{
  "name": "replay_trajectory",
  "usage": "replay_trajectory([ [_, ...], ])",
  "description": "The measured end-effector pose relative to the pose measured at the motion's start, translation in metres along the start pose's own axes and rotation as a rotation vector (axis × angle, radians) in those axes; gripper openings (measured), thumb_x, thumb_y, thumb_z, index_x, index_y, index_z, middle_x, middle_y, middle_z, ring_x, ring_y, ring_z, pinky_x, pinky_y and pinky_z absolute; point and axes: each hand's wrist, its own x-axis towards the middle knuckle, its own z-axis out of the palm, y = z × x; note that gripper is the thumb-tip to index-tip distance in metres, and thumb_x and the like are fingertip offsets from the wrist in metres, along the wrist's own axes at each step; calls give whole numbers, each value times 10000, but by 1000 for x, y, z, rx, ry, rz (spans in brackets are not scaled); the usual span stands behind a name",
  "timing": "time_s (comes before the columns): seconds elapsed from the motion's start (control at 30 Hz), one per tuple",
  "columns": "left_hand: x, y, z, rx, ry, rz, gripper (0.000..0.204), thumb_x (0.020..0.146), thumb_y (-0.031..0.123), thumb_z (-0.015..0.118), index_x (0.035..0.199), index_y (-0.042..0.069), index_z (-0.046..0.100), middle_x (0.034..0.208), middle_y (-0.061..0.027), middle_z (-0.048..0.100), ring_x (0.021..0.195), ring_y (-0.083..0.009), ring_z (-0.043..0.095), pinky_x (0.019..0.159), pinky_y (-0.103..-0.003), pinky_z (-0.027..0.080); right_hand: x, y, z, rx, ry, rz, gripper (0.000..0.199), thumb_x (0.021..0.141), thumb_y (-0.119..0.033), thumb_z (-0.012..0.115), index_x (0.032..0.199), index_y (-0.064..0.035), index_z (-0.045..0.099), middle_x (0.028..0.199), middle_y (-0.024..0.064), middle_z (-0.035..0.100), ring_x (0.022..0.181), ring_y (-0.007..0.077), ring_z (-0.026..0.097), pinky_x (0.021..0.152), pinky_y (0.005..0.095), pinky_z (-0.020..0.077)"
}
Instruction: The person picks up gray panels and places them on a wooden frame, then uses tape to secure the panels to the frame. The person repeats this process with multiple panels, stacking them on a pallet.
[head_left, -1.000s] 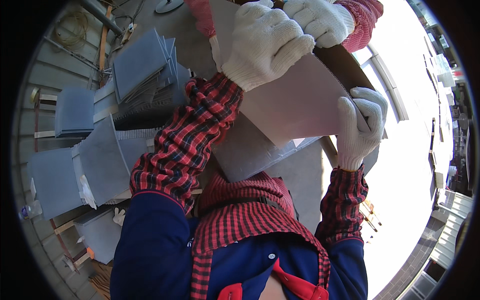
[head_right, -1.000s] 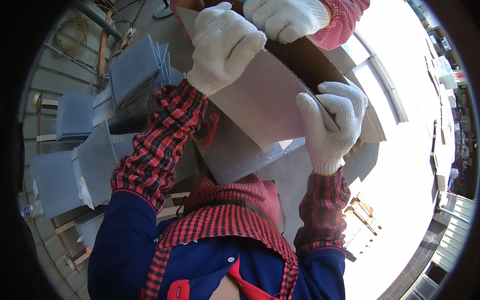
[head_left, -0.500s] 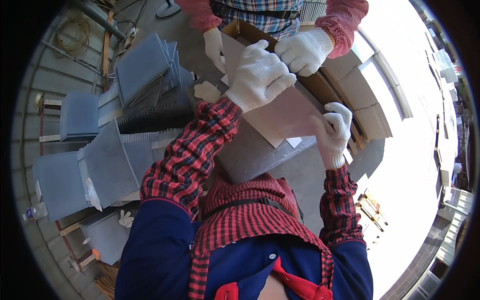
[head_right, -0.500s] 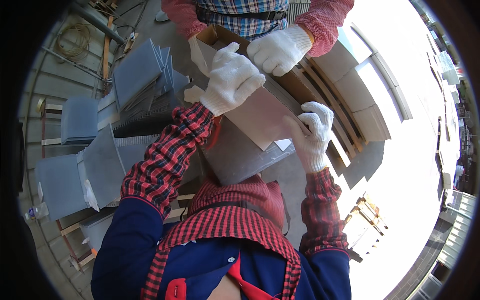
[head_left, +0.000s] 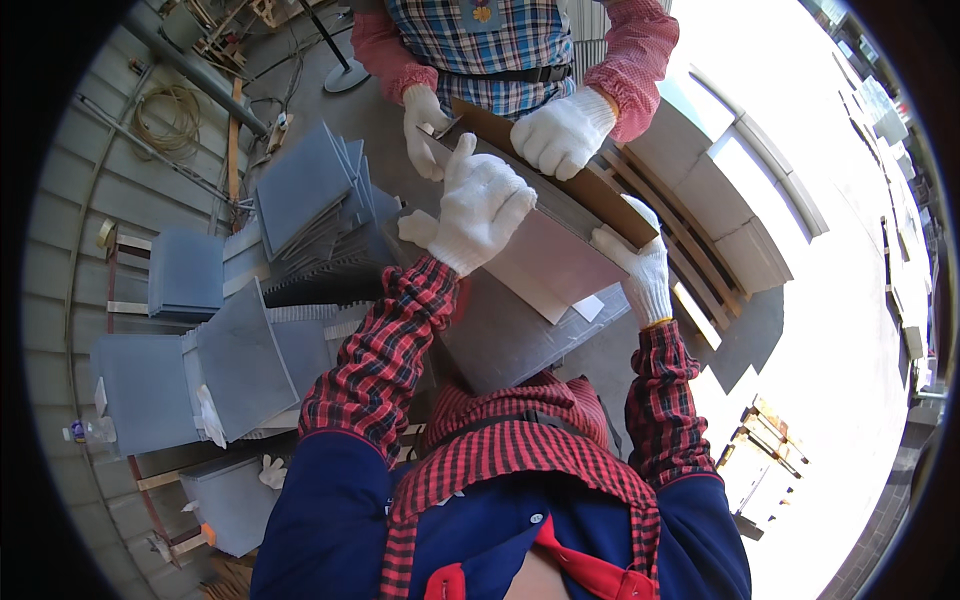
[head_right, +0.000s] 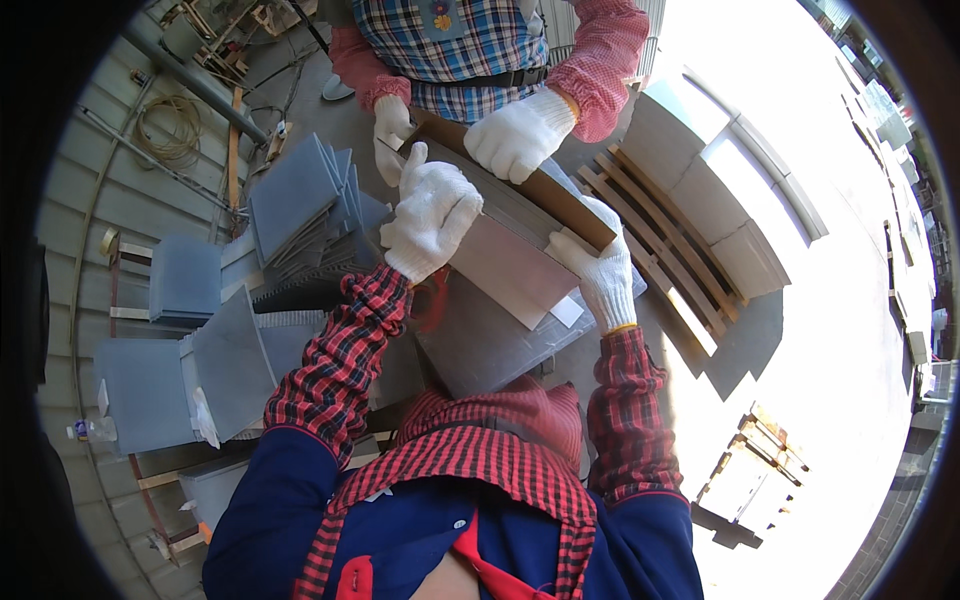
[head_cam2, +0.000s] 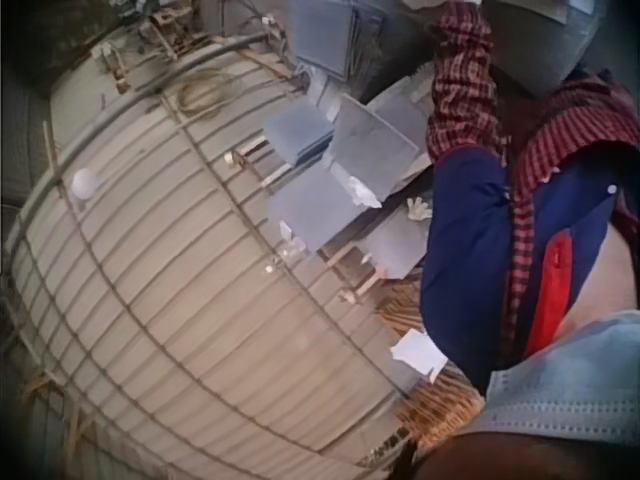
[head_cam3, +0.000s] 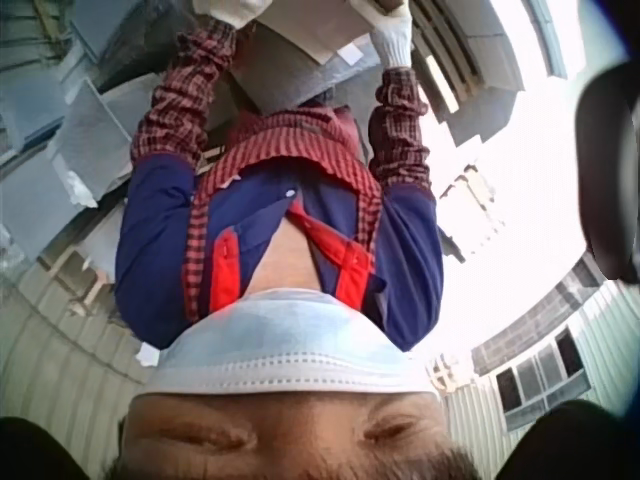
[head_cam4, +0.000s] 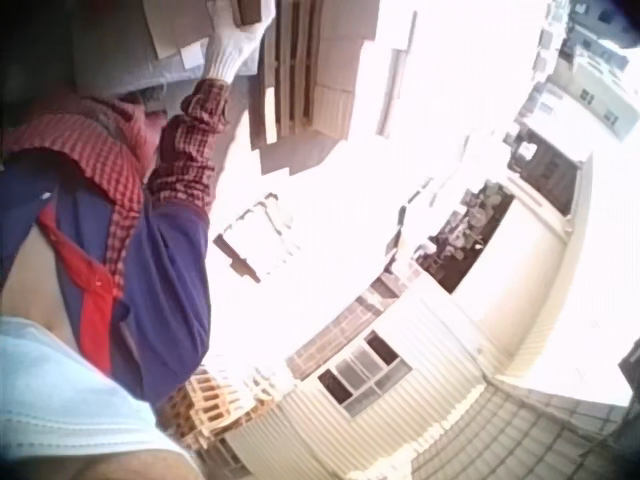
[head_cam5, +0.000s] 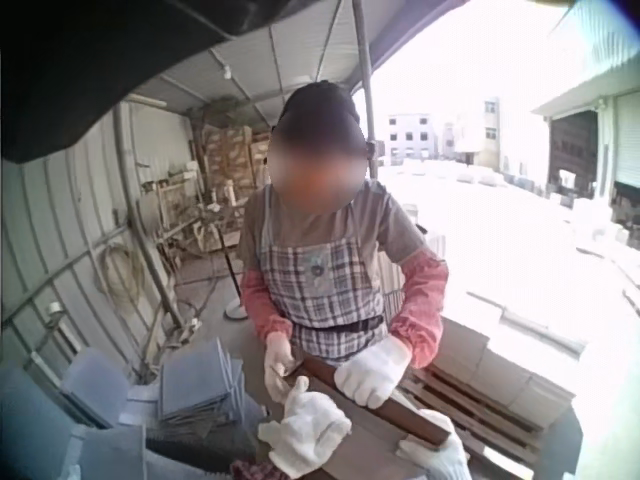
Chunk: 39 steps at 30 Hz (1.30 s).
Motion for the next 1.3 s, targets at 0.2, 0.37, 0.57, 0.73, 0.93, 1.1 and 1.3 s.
replay_trajectory([
  [0.2, -5, 9, 8, 40, 89, -93, 322, 885, 148, 728, 1192, 118, 637, 1262, -91, 613, 1295, -333, 503, 1189, -545, 241, 1, 6, 4, 51, 28, -4, 566, 846, -17, 756, 1363, -53, 528, 1179, 85, 644, 1057, 180, 640, 908, 334, 553],
  [0.37, -10, 21, 17, 169, 262, -217, 525, 818, 159, 838, 1242, 63, 543, 1307, -127, 503, 1276, -324, 480, 1095, -439, 408, -2, 14, 7, 21, 107, -35, 447, 885, -66, 741, 1304, -41, 588, 1169, 77, 676, 1049, 162, 634, 941, 309, 506],
  [0.57, -4, 14, 30, 82, 181, -182, 281, 853, 103, 781, 1086, 68, 626, 1181, -127, 595, 1134, -335, 583, 993, -428, 483, -18, 17, 4, -156, 175, -131, 272, 1005, -137, 590, 1236, -2, 634, 1102, 78, 694, 993, 153, 617, 887, 283, 484],
  [0.73, -6, 1, 32, 115, -38, -222, 178, 872, 164, 731, 1007, 67, 667, 1023, -151, 632, 965, -377, 613, 858, -449, 500, -23, 33, -41, 158, -73, -114, 383, 1039, -233, 505, 1320, 8, 606, 1270, 99, 635, 1175, 176, 552, 1030, 328, 417],
  [0.93, 1, -6, 7, 116, -387, -168, 420, 818, 384, 767, 1118, 98, 695, 1123, -170, 599, 1058, -390, 561, 920, -488, 471, -25, -17, -29, -22, -90, 24, 473, 928, -241, 664, 1332, -1, 604, 1285, 107, 628, 1186, 166, 551, 1050, 320, 410],
  [1.1, 4, -7, 7, 189, -504, -107, 470, 799, 428, 779, 1150, 137, 666, 1174, -191, 570, 1107, -421, 526, 932, -516, 454, -15, 10, -22, -166, -23, -68, 373, 883, -33, 644, 1254, -31, 674, 1157, 75, 713, 1043, 169, 656, 932, 296, 512],
  [1.3, -13, 3, 14, 239, -270, -153, 503, 772, 420, 808, 1134, 109, 651, 1063, -167, 618, 962, -395, 584, 834, -478, 485, -22, 0, -18, -685, 43, -484, 419, 806, 23, 657, 1200, -104, 722, 1227, 140, 701, 1134, 297, 681, 972, 341, 535],
])
